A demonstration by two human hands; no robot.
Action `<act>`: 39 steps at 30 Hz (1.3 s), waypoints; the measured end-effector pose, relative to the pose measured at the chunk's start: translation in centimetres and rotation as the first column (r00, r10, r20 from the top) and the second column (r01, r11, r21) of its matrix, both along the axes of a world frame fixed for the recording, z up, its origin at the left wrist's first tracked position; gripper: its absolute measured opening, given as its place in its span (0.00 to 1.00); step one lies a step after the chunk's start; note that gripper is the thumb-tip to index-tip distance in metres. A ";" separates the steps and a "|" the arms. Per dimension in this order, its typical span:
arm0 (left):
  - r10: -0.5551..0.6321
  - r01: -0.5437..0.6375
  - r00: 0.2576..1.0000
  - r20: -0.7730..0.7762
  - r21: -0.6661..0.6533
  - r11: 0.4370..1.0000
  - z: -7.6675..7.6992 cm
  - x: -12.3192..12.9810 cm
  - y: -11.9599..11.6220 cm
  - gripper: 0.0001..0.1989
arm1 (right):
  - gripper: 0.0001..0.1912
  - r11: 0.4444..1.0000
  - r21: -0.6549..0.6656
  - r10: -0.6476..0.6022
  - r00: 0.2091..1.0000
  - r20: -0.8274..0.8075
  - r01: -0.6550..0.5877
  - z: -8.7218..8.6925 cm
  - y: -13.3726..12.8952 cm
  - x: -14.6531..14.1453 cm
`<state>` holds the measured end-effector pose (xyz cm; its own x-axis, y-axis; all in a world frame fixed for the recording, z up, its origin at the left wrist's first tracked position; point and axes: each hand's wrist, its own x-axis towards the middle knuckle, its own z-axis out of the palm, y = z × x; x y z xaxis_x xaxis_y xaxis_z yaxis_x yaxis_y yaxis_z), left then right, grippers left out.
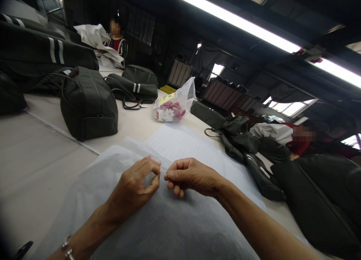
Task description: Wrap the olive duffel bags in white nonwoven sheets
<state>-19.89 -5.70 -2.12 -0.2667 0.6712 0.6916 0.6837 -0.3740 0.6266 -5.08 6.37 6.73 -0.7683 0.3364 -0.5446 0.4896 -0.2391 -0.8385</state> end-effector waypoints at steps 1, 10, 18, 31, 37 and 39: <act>0.004 -0.004 0.999 -0.047 0.003 1.000 -0.3 -0.2 0.0 0.09 | 0.19 0.999 0.044 -0.008 0.999 0.040 0.007 0.2 0.1 0.0; -0.196 0.125 0.969 -0.148 -0.391 0.912 -0.3 -3.8 2.6 0.16 | 0.16 0.921 0.307 0.182 0.962 0.204 -0.239 0.9 1.4 0.0; -0.299 0.386 0.919 0.257 -0.430 0.816 -0.2 -5.9 2.6 0.17 | 0.14 0.860 0.152 0.445 0.863 0.241 -0.486 4.7 0.8 -2.1; -0.236 0.443 0.874 0.425 -0.499 0.744 -1.4 -6.1 2.5 0.17 | 0.17 0.716 0.068 0.648 0.698 0.304 -0.694 4.5 1.8 -5.3; -0.184 0.420 0.879 0.440 -0.531 0.736 -1.4 -5.7 2.6 0.19 | 0.20 0.604 0.102 0.670 0.572 0.473 -0.791 2.4 4.7 -7.4; -0.180 0.416 0.881 0.437 -0.536 0.734 -1.4 -5.7 2.6 0.19 | 0.22 0.578 0.099 0.657 0.533 0.533 -0.810 1.5 5.4 -8.1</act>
